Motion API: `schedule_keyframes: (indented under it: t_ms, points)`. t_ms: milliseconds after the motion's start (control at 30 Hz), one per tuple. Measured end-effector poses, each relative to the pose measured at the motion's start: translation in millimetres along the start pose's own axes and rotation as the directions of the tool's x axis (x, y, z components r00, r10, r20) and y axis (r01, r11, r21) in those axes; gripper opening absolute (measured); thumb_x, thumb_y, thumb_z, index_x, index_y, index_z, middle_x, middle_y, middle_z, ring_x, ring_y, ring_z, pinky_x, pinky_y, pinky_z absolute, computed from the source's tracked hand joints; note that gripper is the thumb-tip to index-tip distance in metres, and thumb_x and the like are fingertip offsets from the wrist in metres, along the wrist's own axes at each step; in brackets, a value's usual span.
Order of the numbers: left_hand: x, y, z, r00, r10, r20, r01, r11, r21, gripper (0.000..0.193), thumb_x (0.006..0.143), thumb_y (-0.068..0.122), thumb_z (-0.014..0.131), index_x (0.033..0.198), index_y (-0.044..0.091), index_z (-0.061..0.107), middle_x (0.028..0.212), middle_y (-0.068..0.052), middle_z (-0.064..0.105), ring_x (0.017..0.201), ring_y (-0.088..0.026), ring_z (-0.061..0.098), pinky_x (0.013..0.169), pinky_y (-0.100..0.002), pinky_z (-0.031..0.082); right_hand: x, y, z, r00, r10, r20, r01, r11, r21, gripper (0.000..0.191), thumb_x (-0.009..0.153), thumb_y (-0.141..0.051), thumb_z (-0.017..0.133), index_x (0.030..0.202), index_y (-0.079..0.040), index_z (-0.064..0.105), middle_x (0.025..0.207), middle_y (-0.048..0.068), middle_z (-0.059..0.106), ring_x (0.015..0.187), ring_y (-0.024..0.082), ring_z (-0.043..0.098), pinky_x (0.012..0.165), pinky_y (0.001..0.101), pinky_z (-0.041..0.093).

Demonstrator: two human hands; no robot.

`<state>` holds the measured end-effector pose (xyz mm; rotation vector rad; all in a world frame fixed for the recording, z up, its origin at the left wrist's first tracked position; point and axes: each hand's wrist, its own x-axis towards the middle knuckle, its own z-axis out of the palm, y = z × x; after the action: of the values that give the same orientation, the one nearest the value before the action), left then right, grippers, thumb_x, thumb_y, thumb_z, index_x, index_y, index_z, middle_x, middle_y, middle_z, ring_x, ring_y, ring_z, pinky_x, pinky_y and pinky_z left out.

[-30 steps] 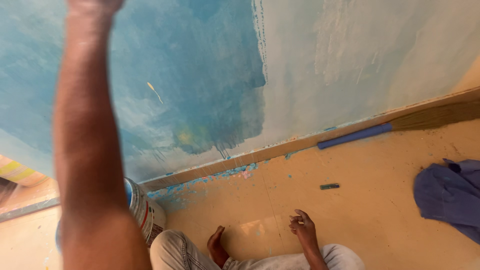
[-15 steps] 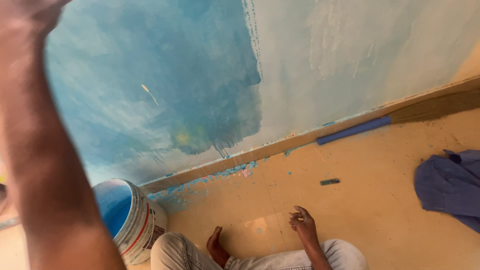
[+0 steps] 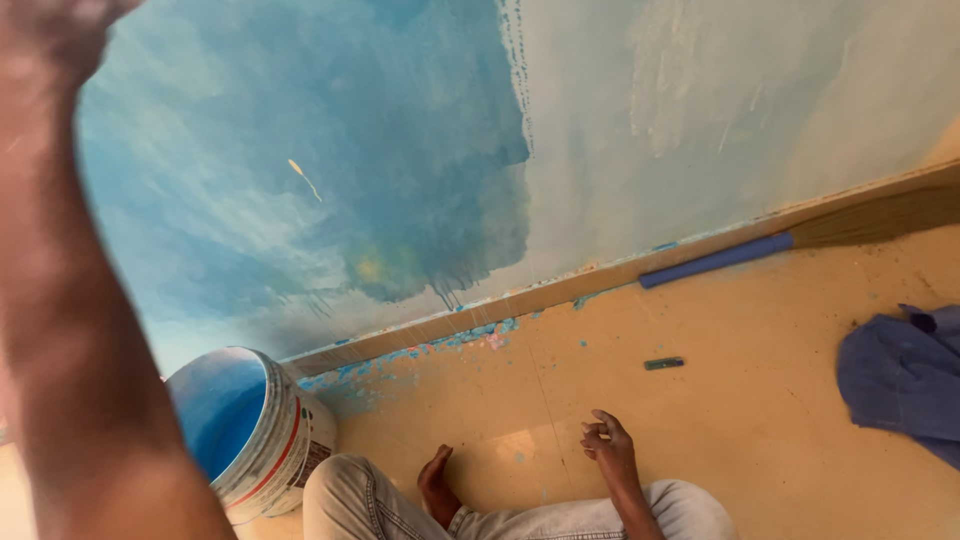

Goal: The person paints a wall with blue paint using a small roller. They repeatedly dip the roller into a bucket of paint and apply it to the lower section of the wall in vertical strokes.

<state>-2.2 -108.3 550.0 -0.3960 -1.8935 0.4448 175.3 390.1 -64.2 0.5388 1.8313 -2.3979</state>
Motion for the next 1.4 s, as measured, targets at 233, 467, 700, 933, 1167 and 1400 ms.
schedule_keyframes:
  t_ms: [233, 467, 700, 933, 1167, 1400]
  points:
    - [-70, 10, -23, 0.983, -0.172, 0.059, 0.174, 0.984, -0.023, 0.028, 0.108, 0.022, 0.079, 0.094, -0.002, 0.075, 0.07, -0.014, 0.068, 0.059, -0.024, 0.064, 0.052, -0.041, 0.049, -1, 1, 0, 1.0, -0.021, 0.003, 0.021, 1.0, -0.011, 0.05, 0.088, -0.011, 0.07, 0.136, 0.0, 0.059, 0.099, 0.009, 0.066, 0.076, 0.018, 0.067, 0.063, 0.0307, 0.052]
    - [-12, 143, 81, 0.627, -0.779, -0.016, 0.423, 0.357, -0.833, 0.033, 0.103, 0.026, 0.072, 0.086, -0.001, 0.07, 0.057, -0.003, 0.062, 0.043, -0.01, 0.061, 0.037, -0.031, 0.046, -5, 0, 4, 0.998, 0.009, -0.055, -0.015, 0.994, -0.107, 0.051, 0.088, -0.016, 0.073, 0.136, -0.002, 0.059, 0.097, 0.009, 0.068, 0.075, 0.019, 0.069, 0.063, 0.0314, 0.055]
    - [2, 222, 116, 0.382, -0.915, -0.126, 0.599, 0.349, -0.721, 0.043, 0.098, 0.045, 0.065, 0.094, 0.003, 0.071, 0.071, -0.007, 0.067, 0.06, -0.02, 0.058, 0.058, -0.041, 0.048, -5, 6, 10, 0.998, -0.013, -0.062, 0.003, 0.988, -0.153, 0.051, 0.088, -0.019, 0.074, 0.134, -0.002, 0.06, 0.093, 0.007, 0.067, 0.074, 0.018, 0.068, 0.061, 0.0301, 0.053]
    - [-143, 358, 127, 0.466, -0.863, 0.196, 0.717, 0.239, -0.655, 0.042, 0.102, 0.043, 0.064, 0.117, 0.004, 0.07, 0.072, -0.004, 0.071, 0.053, -0.007, 0.061, 0.045, -0.028, 0.046, -4, 7, 11, 0.999, 0.006, -0.044, -0.013, 0.99, -0.142, 0.052, 0.087, -0.017, 0.074, 0.135, -0.001, 0.059, 0.092, 0.008, 0.067, 0.073, 0.019, 0.067, 0.06, 0.0311, 0.052]
    - [-89, 286, 146, 0.544, -0.832, 0.105, 0.681, 0.366, -0.634, 0.035, 0.102, 0.042, 0.065, 0.109, 0.008, 0.071, 0.067, -0.005, 0.068, 0.05, -0.011, 0.058, 0.044, -0.033, 0.042, 1, 15, 8, 1.0, 0.002, -0.021, -0.005, 0.994, -0.106, 0.053, 0.086, -0.014, 0.073, 0.135, 0.001, 0.059, 0.092, 0.008, 0.067, 0.071, 0.017, 0.065, 0.059, 0.0303, 0.051]
    - [3, 147, 104, 0.79, -0.601, -0.118, 0.433, 0.684, -0.587, 0.036, 0.104, 0.034, 0.072, 0.097, -0.001, 0.07, 0.072, -0.017, 0.068, 0.06, -0.029, 0.065, 0.057, -0.043, 0.049, 5, 20, 5, 1.0, -0.015, -0.015, 0.014, 0.997, -0.076, 0.05, 0.087, -0.012, 0.072, 0.134, 0.001, 0.059, 0.094, 0.008, 0.067, 0.073, 0.018, 0.067, 0.06, 0.0297, 0.052]
